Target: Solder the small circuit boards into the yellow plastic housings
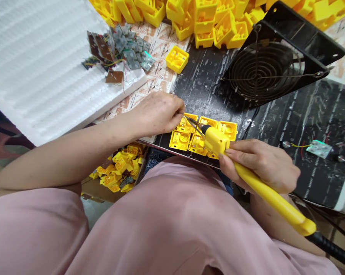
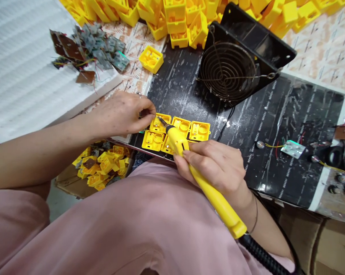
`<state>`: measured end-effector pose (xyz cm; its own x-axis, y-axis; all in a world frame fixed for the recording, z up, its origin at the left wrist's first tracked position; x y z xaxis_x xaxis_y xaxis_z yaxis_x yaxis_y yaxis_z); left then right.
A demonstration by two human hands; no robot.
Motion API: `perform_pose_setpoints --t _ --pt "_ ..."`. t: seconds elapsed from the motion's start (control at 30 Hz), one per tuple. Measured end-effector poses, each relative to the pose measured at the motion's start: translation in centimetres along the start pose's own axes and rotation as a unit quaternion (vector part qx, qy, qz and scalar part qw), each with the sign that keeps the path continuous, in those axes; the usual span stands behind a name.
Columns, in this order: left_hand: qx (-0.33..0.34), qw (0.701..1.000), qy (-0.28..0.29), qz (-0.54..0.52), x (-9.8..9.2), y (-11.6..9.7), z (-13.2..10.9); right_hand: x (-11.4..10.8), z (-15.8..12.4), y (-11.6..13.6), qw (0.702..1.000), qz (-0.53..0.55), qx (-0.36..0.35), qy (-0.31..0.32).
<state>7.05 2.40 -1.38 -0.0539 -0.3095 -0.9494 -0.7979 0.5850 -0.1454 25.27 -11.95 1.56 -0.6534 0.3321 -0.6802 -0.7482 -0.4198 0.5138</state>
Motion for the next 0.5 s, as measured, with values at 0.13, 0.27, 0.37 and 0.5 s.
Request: perform_pose_setpoints --t 0.13,0.27,0.37,0.5 --pt "-0.008 1.000 0.013 0.010 0.0 -0.2 0.1 -0.1 0.5 1.5 0.992 0.010 -0.124 -0.012" --pt "-0.016 0.999 0.029 0.018 0.0 -0.4 0.2 -0.5 0.7 0.7 0.998 0.016 -0.058 0.027" --pt "-0.004 1.000 0.016 0.009 -0.1 -0.3 0.3 -1.0 0.5 0.2 0.999 0.009 -0.031 0.016" --pt "0.007 1.000 0.018 0.013 0.0 -0.2 0.3 -0.8 0.0 -0.1 0.999 0.014 -0.039 0.005"
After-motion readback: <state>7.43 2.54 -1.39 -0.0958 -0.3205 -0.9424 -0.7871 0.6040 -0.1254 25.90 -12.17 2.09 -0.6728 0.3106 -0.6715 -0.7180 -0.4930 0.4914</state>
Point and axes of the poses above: each hand's wrist, its own z-axis towards the middle knuckle, its own x-axis out of the palm, y = z × x, the point moved 6 cm from there along z, towards the middle knuckle, and after that the axes turned 4 degrees about -y, right-handed, at the moved point
